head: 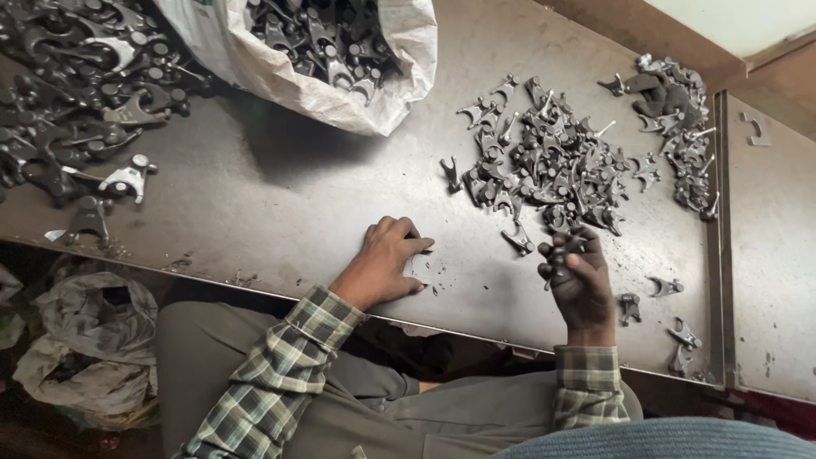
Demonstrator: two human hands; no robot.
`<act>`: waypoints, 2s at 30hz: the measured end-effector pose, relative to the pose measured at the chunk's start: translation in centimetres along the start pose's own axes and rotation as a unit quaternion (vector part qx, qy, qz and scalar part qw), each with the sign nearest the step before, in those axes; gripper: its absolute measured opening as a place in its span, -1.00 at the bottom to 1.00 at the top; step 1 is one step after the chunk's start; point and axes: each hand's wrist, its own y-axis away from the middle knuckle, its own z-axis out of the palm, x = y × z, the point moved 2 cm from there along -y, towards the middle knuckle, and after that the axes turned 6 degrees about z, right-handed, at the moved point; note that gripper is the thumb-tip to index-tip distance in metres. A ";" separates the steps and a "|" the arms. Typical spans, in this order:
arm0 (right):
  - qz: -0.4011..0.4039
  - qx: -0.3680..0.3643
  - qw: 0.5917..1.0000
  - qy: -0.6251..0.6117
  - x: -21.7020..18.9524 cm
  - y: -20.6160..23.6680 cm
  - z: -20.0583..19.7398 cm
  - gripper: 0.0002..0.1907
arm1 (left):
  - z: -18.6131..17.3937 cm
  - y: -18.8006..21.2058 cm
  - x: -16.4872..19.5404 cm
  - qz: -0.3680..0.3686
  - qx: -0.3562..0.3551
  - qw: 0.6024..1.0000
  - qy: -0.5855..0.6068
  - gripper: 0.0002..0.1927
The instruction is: The person sits on the floor at a metal table and sorts small dark metal castings, picking pieces one at a time, turning them over in their hands, and placing them into separate piles, with a sack of castings on the table.
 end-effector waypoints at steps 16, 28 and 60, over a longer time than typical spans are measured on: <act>-0.075 0.089 0.793 0.598 4.1 -0.1 1.2 -0.63 | -0.1 0.2 0.4 -0.004 -0.005 1.000 0.007 -0.27; -0.151 -0.040 0.786 0.599 6.7 1.4 9.2 -0.65 | 0.3 0.1 0.1 0.002 0.003 1.000 -0.003 -0.29; -0.042 0.258 0.842 0.471 -2.3 -3.7 -9.8 -0.62 | -0.4 -0.1 0.7 -0.029 -0.018 0.999 -0.006 -0.23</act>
